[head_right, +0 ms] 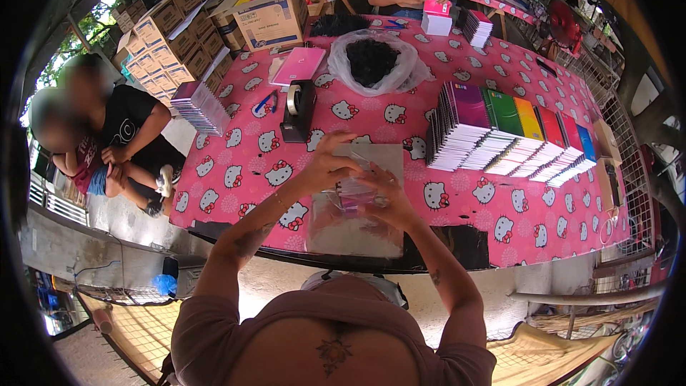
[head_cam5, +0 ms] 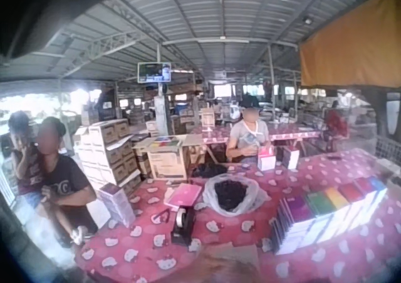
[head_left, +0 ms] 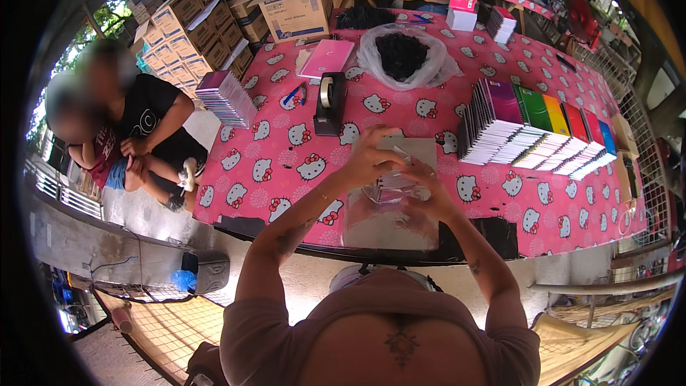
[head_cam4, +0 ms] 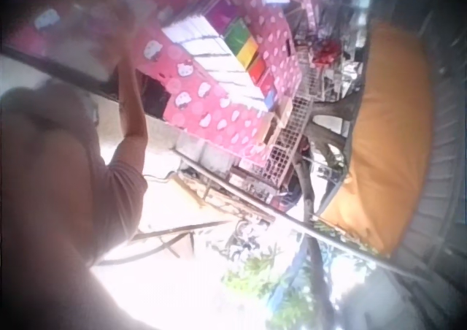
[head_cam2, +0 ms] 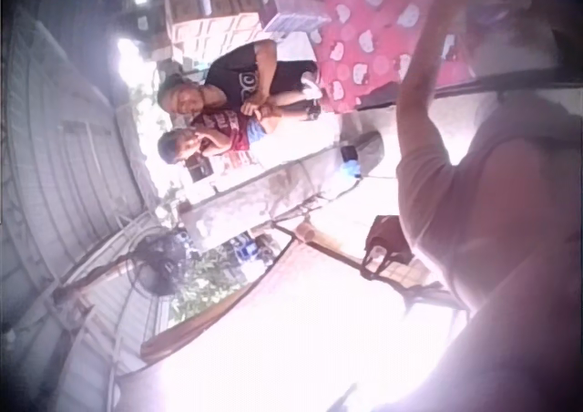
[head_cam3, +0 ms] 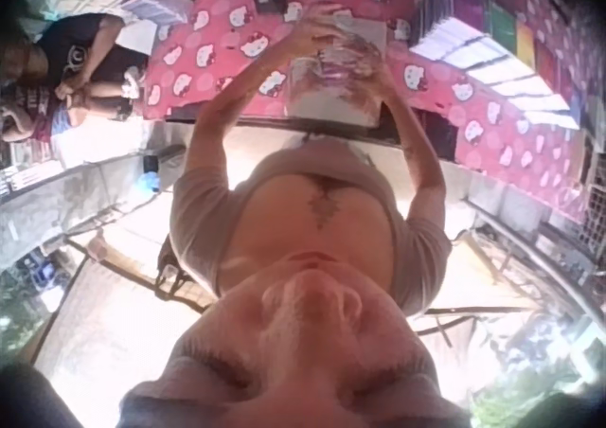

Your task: The person repeatedly picks up small notebooks from a table, places them into clear plastic bags, and seals the bags. The notebooks are arranged in color-coded stacks on a pink Hello Kitty tablecloth. The person handles the notebooks one at a time and places the sealed bags back on the table.

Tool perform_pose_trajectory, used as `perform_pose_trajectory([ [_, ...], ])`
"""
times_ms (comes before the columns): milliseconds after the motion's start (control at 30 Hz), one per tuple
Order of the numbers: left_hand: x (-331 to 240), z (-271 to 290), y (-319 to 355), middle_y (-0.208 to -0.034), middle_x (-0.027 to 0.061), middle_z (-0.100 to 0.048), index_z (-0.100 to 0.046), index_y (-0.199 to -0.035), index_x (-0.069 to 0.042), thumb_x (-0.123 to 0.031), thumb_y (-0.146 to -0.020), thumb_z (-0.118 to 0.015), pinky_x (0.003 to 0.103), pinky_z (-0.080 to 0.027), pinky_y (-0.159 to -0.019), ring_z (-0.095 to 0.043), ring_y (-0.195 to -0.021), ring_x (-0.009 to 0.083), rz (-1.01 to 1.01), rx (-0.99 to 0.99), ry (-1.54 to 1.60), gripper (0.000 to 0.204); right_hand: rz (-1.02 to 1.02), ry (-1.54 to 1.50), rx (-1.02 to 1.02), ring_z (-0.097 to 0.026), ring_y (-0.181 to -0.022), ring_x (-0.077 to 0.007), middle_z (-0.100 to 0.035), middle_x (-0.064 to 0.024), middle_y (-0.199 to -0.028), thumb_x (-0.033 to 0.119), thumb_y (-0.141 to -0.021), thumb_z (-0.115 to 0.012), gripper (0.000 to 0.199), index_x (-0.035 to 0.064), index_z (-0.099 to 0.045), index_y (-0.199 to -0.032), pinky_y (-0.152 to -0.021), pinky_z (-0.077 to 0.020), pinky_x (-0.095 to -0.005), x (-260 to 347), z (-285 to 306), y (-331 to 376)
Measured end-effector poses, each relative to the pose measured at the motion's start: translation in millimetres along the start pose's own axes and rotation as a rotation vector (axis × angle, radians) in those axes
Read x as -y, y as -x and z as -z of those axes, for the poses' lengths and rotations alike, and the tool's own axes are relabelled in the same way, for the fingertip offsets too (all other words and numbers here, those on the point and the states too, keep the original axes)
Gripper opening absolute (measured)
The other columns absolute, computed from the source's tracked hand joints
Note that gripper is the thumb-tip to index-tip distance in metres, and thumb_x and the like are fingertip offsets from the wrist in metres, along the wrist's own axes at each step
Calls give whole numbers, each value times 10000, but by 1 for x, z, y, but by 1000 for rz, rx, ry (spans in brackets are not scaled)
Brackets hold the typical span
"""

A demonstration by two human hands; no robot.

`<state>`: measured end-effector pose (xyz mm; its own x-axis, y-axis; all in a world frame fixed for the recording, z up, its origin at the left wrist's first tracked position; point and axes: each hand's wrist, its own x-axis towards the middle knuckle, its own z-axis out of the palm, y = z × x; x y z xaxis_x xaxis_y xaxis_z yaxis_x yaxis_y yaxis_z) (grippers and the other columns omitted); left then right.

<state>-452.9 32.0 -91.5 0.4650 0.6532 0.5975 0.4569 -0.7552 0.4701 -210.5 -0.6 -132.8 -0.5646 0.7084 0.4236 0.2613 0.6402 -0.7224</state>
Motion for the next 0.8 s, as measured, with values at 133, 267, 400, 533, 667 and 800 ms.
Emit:
perform_pose_trajectory([
  [133, -2, 13, 19, -1422, 82, -463, -767, -920, -220, -101, -736, -786, 458, -353, -1058, -409, -1295, 324, 145, -76, 3, 220, -71, -357, -250, -409, -1361, -279, -503, -126, -1387, 139, -826, -705, 455, 121, -625, -1273, -1114, -318, -413, -24, 7, 4],
  [267, -12, 9, 12, -1421, 87, -462, -768, -932, -210, -74, -739, -781, 452, -347, -1061, -404, -1298, 311, 103, -46, -26, 236, -338, -501, -119, -421, -1339, -222, -482, -89, -1417, 131, -906, -664, 315, 48, -639, -1208, -1069, -362, -357, -53, -14, -8],
  [400, -20, 4, 9, -1438, 92, -452, -770, -940, -188, -65, -760, -771, 448, -332, -1073, -392, -1314, 299, 84, -63, -45, 218, -350, -703, -133, -450, -1313, -210, -486, -89, -1406, 111, -926, -647, 273, 53, -655, -1192, -1032, -400, -332, -39, -22, -15],
  [533, -21, 10, 22, -1444, 80, -449, -770, -945, -186, -71, -756, -773, 453, -330, -1081, -386, -1318, 309, 152, -97, -46, 221, -360, -833, -240, -448, -1332, -238, -467, -113, -1442, 132, -904, -687, 314, 80, -662, -1213, -1049, -394, -357, -45, -11, -10],
  [667, -22, 5, 16, -1450, 87, -438, -773, -941, -189, -72, -756, -765, 460, -330, -1087, -377, -1325, 319, 125, -49, -69, 219, -470, -613, -17, -461, -1326, -248, -461, -122, -1453, 171, -861, -730, 387, 78, -650, -1229, -1074, -372, -378, -51, -16, -13],
  [800, -17, -12, 10, -1466, 119, -408, -759, -1002, -209, -77, -748, -763, 482, -333, -1091, -373, -1329, 335, 49, 31, -181, 286, -361, -455, 3, -499, -1250, -212, -478, -81, -1405, 107, -886, -695, 419, 58, -597, -1291, -1000, -433, -324, -41, -20, -19],
])
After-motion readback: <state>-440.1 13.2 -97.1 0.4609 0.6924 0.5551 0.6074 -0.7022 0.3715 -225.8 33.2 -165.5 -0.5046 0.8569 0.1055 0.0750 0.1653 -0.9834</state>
